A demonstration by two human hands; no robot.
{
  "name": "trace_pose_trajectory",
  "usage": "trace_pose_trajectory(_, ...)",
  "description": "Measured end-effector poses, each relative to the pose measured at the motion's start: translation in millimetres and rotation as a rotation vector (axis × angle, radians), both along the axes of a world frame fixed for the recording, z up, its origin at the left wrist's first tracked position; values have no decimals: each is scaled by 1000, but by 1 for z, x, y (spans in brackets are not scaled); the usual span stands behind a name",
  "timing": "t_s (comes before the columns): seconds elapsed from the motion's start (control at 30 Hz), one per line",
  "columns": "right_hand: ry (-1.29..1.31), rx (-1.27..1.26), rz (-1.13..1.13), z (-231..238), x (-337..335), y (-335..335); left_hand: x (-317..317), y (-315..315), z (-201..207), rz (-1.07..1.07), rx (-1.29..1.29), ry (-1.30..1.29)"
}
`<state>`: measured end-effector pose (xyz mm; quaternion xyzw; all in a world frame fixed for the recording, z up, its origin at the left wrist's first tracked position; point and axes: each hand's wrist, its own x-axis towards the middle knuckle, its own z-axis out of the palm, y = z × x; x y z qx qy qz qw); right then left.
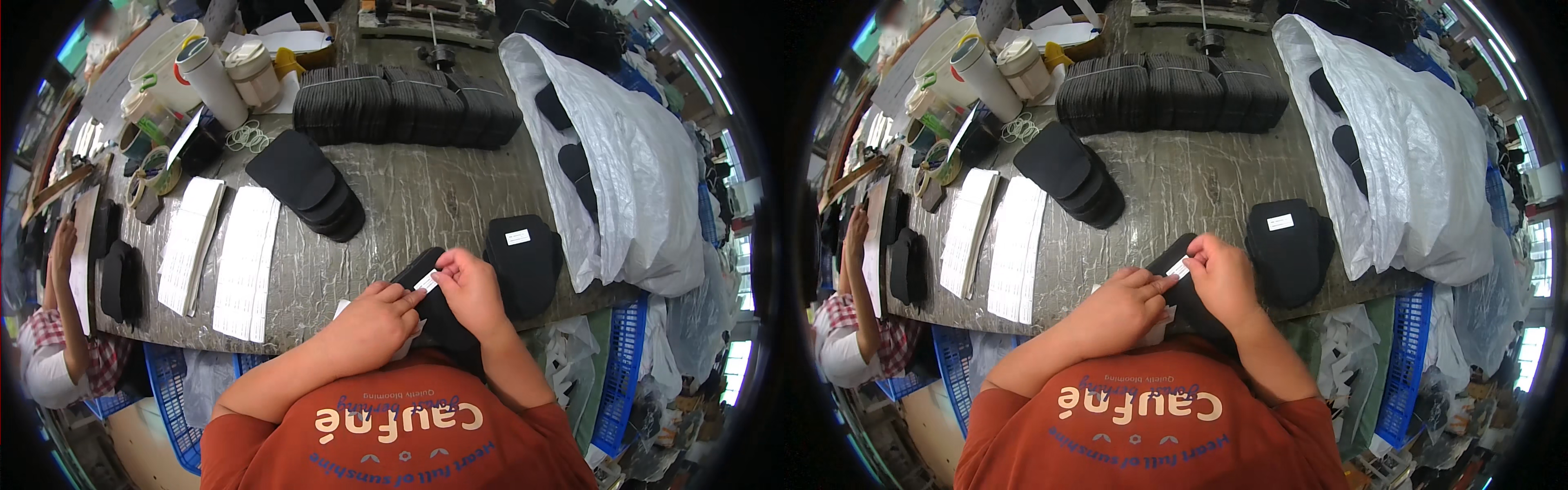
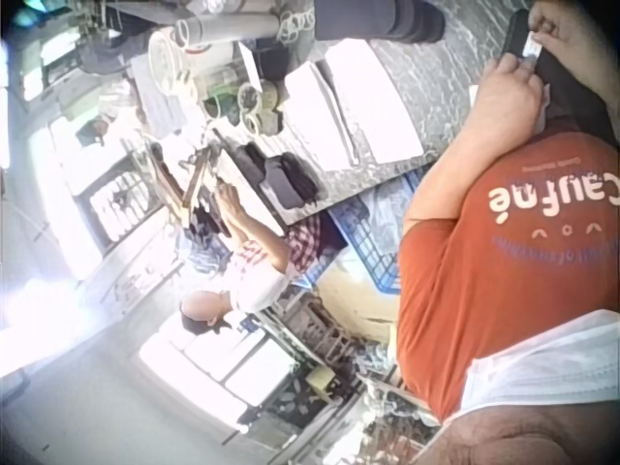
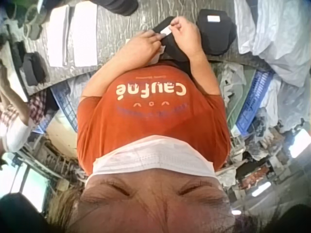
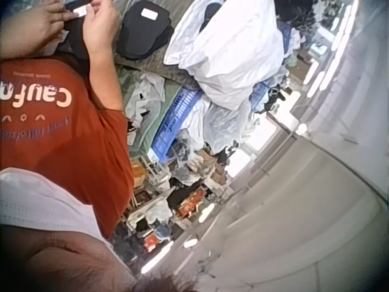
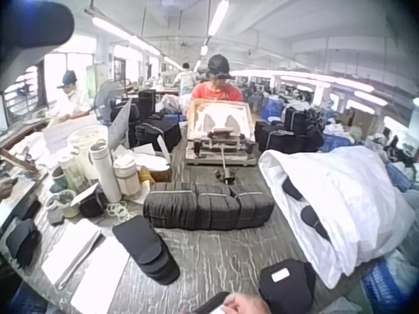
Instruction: Manually applying small identification labels to black fabric shoe components.
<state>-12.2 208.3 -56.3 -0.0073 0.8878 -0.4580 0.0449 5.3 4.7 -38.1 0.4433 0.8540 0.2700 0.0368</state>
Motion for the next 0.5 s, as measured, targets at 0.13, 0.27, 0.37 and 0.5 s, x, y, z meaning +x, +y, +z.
trace_pose_trajectory(0.13,0,56,-73,-1,0,-5,1,1,-1,-2,-7,15)
trace_pose_trajectory(0.27,218,229,-68,-6,-4,-2,3,0,1,14,2,0)
trace_pose_trajectory(0.37,404,250,-57,-15,-6,4,4,-4,2,16,10,-42)
trace_pose_trajectory(0.5,325,114,-86,-13,-8,5,4,-10,2,24,57,-123)
